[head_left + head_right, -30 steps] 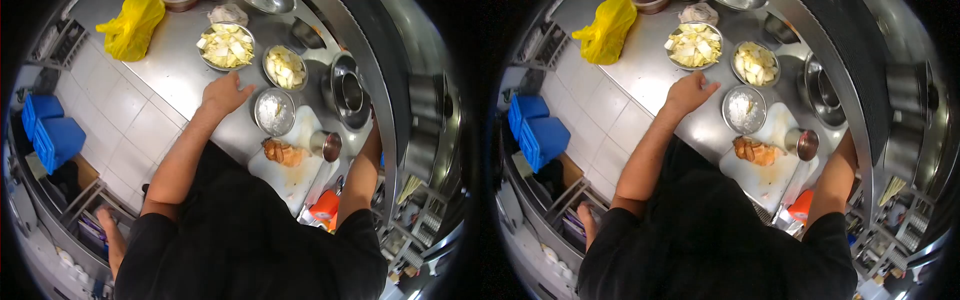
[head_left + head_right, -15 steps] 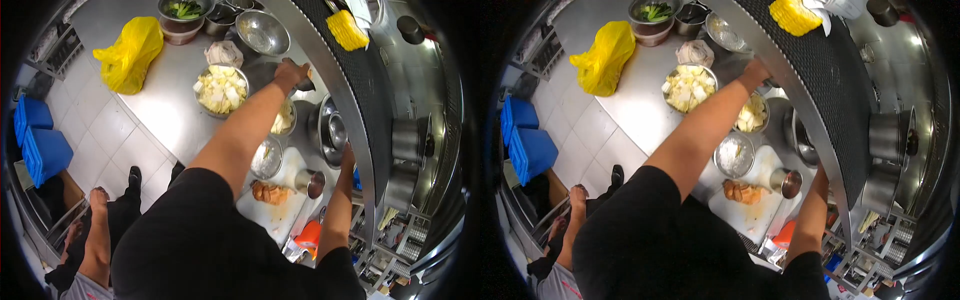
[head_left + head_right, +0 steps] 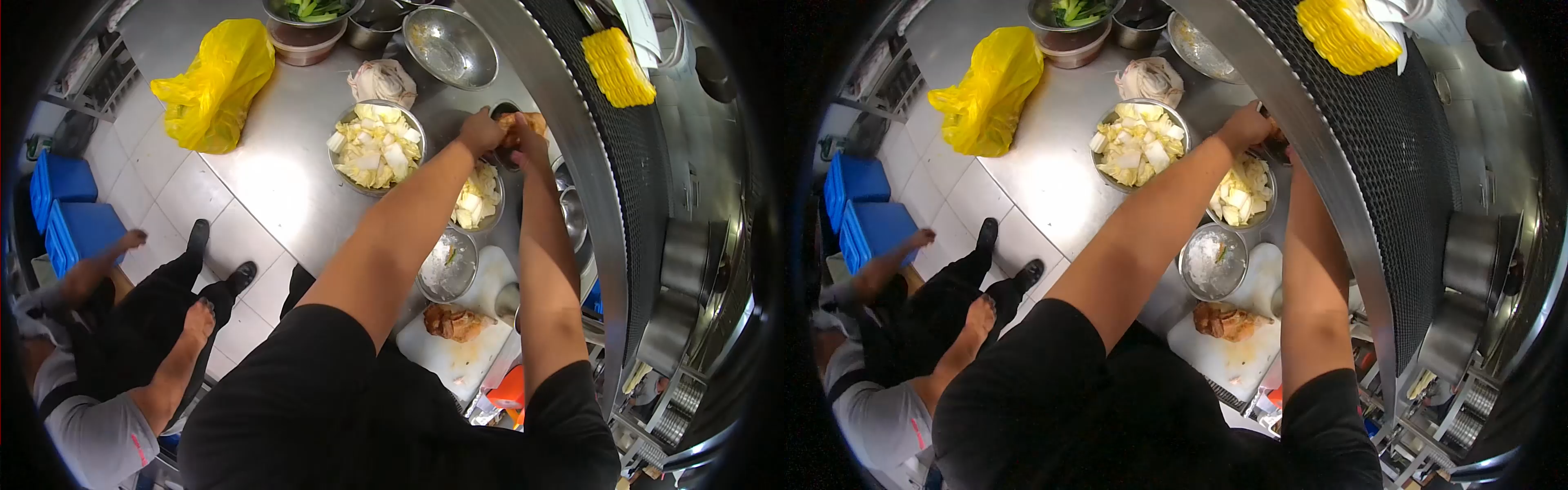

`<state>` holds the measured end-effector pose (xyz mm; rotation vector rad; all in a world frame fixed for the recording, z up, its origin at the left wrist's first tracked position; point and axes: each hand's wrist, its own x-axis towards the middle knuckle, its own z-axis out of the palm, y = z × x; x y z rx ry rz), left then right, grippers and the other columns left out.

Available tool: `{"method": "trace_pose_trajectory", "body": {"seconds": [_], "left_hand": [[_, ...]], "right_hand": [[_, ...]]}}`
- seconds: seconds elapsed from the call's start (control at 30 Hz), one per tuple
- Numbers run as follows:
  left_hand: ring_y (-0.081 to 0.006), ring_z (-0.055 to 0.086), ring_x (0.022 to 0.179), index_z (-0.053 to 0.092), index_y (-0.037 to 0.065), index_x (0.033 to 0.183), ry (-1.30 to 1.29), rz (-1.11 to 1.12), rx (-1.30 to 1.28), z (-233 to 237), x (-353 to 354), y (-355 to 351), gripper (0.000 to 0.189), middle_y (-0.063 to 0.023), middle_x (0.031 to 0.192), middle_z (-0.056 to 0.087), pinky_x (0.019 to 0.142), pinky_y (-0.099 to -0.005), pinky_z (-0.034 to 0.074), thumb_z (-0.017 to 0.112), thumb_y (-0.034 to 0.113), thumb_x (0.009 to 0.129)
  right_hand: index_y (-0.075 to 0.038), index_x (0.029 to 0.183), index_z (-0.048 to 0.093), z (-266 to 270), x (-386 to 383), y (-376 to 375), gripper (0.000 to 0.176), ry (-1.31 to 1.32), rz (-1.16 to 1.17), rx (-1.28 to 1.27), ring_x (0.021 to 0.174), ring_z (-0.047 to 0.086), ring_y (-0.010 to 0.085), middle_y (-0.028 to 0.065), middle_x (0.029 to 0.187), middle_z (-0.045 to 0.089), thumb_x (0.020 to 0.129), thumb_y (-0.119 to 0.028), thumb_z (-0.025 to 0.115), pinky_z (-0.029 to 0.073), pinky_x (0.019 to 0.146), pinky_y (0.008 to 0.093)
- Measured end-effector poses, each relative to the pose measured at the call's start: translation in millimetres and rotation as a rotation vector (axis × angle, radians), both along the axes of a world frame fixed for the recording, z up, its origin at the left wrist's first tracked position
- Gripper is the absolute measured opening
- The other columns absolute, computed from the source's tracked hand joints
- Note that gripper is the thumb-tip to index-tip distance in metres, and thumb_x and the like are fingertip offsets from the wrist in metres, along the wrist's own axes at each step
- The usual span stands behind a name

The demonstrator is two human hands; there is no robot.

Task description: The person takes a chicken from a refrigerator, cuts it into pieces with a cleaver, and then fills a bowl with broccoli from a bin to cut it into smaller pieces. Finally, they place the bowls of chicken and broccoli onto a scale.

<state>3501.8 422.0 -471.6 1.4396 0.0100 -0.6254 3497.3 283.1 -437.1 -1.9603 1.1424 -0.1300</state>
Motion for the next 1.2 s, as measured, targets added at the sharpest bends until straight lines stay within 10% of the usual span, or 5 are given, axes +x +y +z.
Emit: {"method": "trace_pose_trajectory", "body": {"seconds": [0.27,0.47,0.67,0.9,1.2], "left_hand": [[-0.0434,0.064,0.116,0.043,0.005,0.151,-0.416,-0.05,0.247,-6.6,-15.0,-11.3,0.073,-0.0299,0.122,0.067,0.101,-0.0456,0.05,0.065,0.032,0.087],[-0.042,0.066,0.114,0.041,0.002,0.152,-0.681,0.077,0.249,-120.8,25.6,-105.8,0.074,-0.0299,0.119,0.068,0.1,-0.0442,0.051,0.063,0.022,0.084],[-0.0398,0.069,0.107,0.051,-0.002,0.135,-0.463,-0.046,0.273,-49.1,8.3,-38.2,0.056,-0.0297,0.118,0.068,0.093,-0.0439,0.055,0.062,0.021,0.086],[-0.0372,0.072,0.098,0.063,-0.007,0.116,-0.38,-0.17,0.297,-74.3,33.7,-24.4,0.038,-0.0295,0.117,0.069,0.084,-0.0437,0.058,0.062,0.019,0.088],[-0.0384,0.074,0.088,0.07,-0.013,0.101,-0.114,-0.052,-0.023,-54.0,28.4,-12.3,0.035,-0.0315,0.11,0.07,0.077,-0.042,0.06,0.06,0.018,0.088]], "right_hand": [[0.006,0.128,0.056,-31.0,16.3,8.5,0.065,-0.462,-0.31,-0.047,0.102,0.071,0.0285,0.0211,0.12,0.066,0.081,-0.031,0.082,0.062,0.083,0.0386],[0.001,0.132,0.057,22.2,-25.3,1.5,0.062,-0.607,0.262,-0.136,0.108,0.068,0.0324,0.0207,0.123,0.066,0.086,-0.037,0.074,0.058,0.09,0.04],[-0.004,0.135,0.058,60.3,-49.7,15.0,0.06,-0.114,0.884,-0.159,0.114,0.066,0.0362,0.0203,0.126,0.066,0.092,-0.043,0.067,0.053,0.097,0.0414],[-0.007,0.159,0.031,-9.0,-38.0,-15.8,0.09,0.219,0.768,-0.533,0.144,0.04,0.0421,0.0253,0.161,0.03,0.094,-0.064,0.056,0.036,0.117,0.0421],[-0.004,0.148,0.045,59.2,-159.1,-106.1,0.074,-0.21,0.394,-0.71,0.131,0.049,0.0407,0.0266,0.142,0.052,0.097,-0.058,0.052,0.039,0.11,0.0417]]}}
